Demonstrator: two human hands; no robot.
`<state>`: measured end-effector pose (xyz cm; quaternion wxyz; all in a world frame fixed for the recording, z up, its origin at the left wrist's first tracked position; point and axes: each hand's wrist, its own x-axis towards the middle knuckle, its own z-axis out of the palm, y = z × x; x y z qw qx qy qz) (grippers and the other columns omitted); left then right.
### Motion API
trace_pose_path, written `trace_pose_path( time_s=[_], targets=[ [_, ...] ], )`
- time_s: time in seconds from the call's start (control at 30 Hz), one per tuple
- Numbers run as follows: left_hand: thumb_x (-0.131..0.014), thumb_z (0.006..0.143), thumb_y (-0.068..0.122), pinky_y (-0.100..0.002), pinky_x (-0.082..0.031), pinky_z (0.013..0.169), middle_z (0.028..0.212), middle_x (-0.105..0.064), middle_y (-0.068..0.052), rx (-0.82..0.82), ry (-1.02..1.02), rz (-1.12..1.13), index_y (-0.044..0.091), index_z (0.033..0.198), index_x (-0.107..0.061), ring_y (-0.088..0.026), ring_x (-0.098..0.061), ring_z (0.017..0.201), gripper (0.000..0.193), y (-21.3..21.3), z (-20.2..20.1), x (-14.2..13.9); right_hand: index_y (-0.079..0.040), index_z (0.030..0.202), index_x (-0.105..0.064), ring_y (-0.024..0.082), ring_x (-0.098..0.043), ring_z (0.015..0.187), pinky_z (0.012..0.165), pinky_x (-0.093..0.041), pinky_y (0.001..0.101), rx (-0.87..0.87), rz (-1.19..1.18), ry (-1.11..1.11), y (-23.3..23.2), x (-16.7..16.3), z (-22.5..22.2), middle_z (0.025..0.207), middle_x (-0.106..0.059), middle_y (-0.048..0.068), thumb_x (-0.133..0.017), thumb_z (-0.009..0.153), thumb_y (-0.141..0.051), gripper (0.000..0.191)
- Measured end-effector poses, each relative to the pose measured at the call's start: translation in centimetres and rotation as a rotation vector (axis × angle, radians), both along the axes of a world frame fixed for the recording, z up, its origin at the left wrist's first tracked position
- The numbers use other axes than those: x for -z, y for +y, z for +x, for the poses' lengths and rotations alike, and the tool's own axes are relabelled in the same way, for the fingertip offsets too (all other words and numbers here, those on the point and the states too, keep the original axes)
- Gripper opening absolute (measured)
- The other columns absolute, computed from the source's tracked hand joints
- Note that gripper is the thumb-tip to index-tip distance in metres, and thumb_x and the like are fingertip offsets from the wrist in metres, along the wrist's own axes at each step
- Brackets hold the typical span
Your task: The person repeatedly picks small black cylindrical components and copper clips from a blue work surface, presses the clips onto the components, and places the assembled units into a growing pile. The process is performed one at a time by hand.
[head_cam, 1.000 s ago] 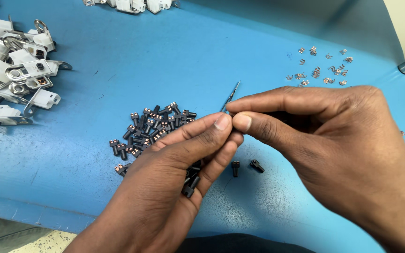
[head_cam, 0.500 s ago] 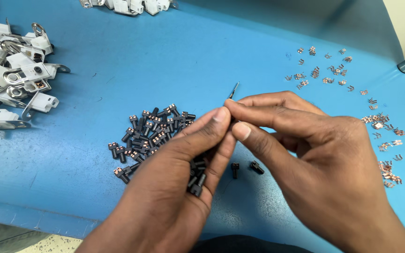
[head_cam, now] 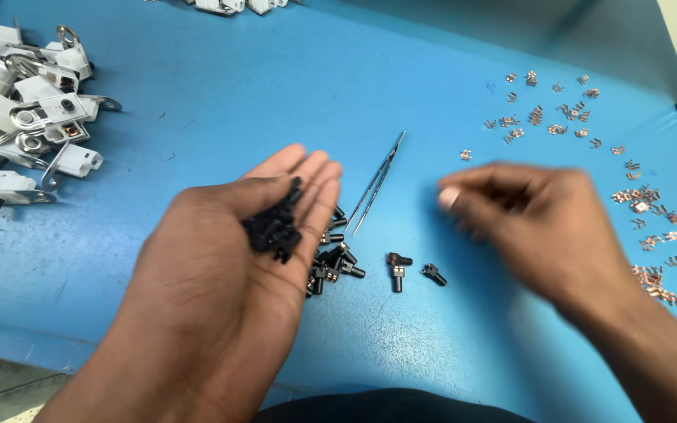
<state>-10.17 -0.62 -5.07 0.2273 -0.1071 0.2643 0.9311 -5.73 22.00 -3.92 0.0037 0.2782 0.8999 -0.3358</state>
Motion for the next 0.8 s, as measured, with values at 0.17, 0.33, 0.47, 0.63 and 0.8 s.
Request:
trace_pose_path(
  time_s=[0.17, 0.33, 0.47, 0.63, 0.8],
  targets=[
    [-0.054, 0.102, -0.001, -0.040, -0.055, 0.104, 0.129, -0.043, -0.035, 0.083, -0.100, 0.052, -0.022, 0.129, -0.039, -0.042, -0.058, 0.122, 0.037, 1.3, 0.8, 0.9, -0.014, 0.113, -0.077, 0.016, -0.071, 0.066, 0.063, -0.056, 0.0315, -0.056, 0.313, 0.106, 2.6, 0.3, -3.5, 0.090, -0.078, 0.004, -0.079, 0.088, -0.027, 0.028],
    [-0.059, 0.104, 0.010, -0.037, -0.059, 0.097, 0.126, -0.051, -0.035, 0.118, -0.170, -0.062, -0.016, 0.119, -0.049, -0.038, -0.066, 0.114, 0.032, 1.9, 0.6, 0.4, -0.005, 0.099, -0.079, 0.016, -0.069, 0.075, 0.072, -0.057, 0.0313, 0.067, 0.001, 0.080, 3.2, 0.3, -3.3, 0.085, -0.076, 0.010, -0.079, 0.088, -0.020, 0.019],
    [-0.058, 0.103, 0.009, -0.040, -0.060, 0.099, 0.125, -0.057, -0.032, 0.050, -0.244, -0.176, -0.018, 0.120, -0.050, -0.035, -0.068, 0.116, 0.033, 2.1, 0.4, 0.0, -0.001, 0.099, -0.076, 0.016, -0.072, 0.084, 0.083, -0.059, 0.0308, 0.130, -0.479, 0.181, 2.6, -0.2, -1.3, 0.092, -0.076, 0.007, -0.071, 0.088, -0.015, 0.018],
    [-0.053, 0.101, 0.002, -0.039, -0.056, 0.103, 0.127, -0.051, -0.029, 0.170, -0.121, -0.050, -0.017, 0.130, -0.043, -0.034, -0.062, 0.117, 0.036, 2.5, 0.5, 0.2, 0.002, 0.105, -0.080, 0.020, -0.072, 0.091, 0.087, -0.058, 0.0354, 0.093, -0.623, 0.136, 1.0, 0.0, 1.0, 0.099, -0.078, 0.011, -0.073, 0.094, -0.015, 0.022],
    [-0.047, 0.106, 0.011, -0.038, -0.057, 0.101, 0.127, -0.053, -0.030, 0.215, 0.017, -0.058, -0.017, 0.136, -0.041, -0.033, -0.067, 0.118, 0.041, 2.3, 0.7, 0.3, 0.000, 0.105, -0.081, 0.020, -0.073, 0.092, 0.088, -0.057, 0.0359, 0.067, -0.641, 0.144, 0.1, -1.0, 1.9, 0.097, -0.079, 0.011, -0.075, 0.094, -0.017, 0.021]
  ],
)
